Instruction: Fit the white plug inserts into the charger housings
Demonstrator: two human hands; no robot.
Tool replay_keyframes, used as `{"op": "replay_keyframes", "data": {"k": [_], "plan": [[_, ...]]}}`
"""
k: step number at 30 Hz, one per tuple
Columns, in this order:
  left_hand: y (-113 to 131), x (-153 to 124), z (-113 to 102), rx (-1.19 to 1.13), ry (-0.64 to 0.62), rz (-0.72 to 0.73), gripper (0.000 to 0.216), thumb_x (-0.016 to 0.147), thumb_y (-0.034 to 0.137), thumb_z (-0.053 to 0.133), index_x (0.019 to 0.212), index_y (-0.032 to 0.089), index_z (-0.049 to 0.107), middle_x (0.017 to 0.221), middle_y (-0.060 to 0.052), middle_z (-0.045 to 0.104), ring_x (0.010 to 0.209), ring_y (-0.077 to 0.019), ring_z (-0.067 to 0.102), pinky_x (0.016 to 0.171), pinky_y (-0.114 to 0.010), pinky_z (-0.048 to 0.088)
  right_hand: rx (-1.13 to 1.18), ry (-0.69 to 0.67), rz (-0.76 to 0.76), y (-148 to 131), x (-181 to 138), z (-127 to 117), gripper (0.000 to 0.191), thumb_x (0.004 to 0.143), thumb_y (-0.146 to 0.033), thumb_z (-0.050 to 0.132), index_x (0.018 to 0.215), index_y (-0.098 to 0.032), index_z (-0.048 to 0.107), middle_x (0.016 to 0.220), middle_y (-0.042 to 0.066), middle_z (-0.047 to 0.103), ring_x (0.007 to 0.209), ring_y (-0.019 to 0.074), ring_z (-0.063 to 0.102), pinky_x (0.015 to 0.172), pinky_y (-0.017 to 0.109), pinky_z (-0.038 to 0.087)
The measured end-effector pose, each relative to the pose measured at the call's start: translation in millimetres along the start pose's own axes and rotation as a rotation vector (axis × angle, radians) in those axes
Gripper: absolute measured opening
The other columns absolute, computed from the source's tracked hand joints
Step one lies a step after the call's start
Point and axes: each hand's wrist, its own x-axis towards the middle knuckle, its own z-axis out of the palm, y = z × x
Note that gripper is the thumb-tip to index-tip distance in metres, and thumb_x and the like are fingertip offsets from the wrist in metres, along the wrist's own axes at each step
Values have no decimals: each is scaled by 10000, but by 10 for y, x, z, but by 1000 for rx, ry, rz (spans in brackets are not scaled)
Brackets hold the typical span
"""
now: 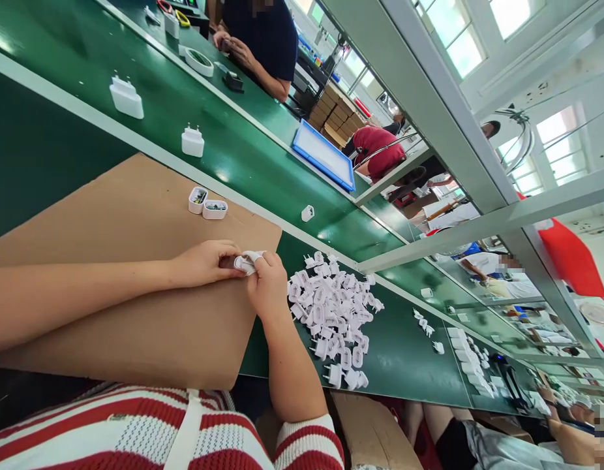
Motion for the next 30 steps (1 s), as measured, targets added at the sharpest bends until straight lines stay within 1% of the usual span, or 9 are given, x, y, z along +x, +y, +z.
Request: {"op": "replay_keyframes", "data": {"k": [5, 10, 13, 17, 20, 23, 26, 28, 30], "plan": [[5, 1, -9, -5, -8, -4, 372, 844, 548, 661, 822, 177, 674, 831, -36, 582, 725, -174, 536, 638, -296, 383, 5, 33, 50, -15, -4, 2, 317, 801, -8, 495, 977, -186, 689, 927, 75, 635, 892, 226, 540, 785, 328, 460], [2, -2, -3, -14, 0, 23, 371, 845, 547, 650, 797, 180, 660, 812, -39, 584, 716, -177, 530, 636, -302, 378, 12, -84, 94, -47, 35, -15, 372, 823, -18, 486, 1058, -202, 707, 961, 74, 654, 962, 236, 560, 851, 338, 472], [-14, 0, 11, -20, 11, 26, 384, 837, 564, 657, 791, 182, 657, 812, -40, 590, 710, -175, 526, 628, -299, 376, -48, -125, 108, -62, 75, -21, 395, 807, -10, 492, 1064, -206, 719, 963, 74, 665, 947, 240, 563, 843, 340, 466], [-18, 14, 8, -19, 15, -4, 394, 831, 582, 663, 835, 188, 666, 827, -32, 613, 728, -176, 543, 633, -287, 387, -119, -117, 128, -74, 112, -9, 303, 797, -37, 532, 930, -230, 723, 882, 49, 659, 878, 221, 572, 770, 316, 449], [-12, 27, -4, -6, 31, -24, 425, 810, 613, 669, 840, 190, 660, 835, -34, 637, 758, -190, 570, 657, -285, 406, -158, -80, 180, -69, 104, 37, 206, 780, -65, 566, 795, -233, 684, 819, 32, 636, 835, 206, 585, 713, 300, 435], [-8, 19, -2, 32, 44, -44, 454, 799, 638, 669, 887, 193, 677, 839, -37, 651, 755, -199, 582, 675, -293, 427, -145, -36, 209, -43, 89, 102, 157, 784, -89, 597, 746, -227, 659, 823, 31, 648, 832, 203, 606, 718, 295, 444], [5, -2, -1, 88, 17, -78, 473, 847, 638, 623, 1049, 214, 685, 889, -35, 672, 759, -207, 600, 685, -303, 450, 31, -12, 240, 22, 123, 116, 140, 797, -138, 654, 891, -232, 698, 870, 15, 706, 838, 191, 638, 751, 278, 477], [39, 13, -25, 108, -13, -117, 531, 841, 642, 629, 1173, 227, 651, 923, -36, 688, 762, -219, 619, 683, -313, 473, 161, 18, 286, 95, 172, 59, 271, 828, -222, 689, 1098, -238, 691, 965, 17, 745, 863, 187, 658, 786, 278, 502], [106, 95, -89, 120, -23, -125, 590, 818, 634, 652, 1240, 223, 616, 993, -49, 707, 789, -235, 638, 714, -334, 503, 168, 81, 342, 192, 213, -48, 411, 875, -331, 688, 1269, -225, 641, 1151, 68, 741, 1004, 216, 666, 902, 322, 507]]}}
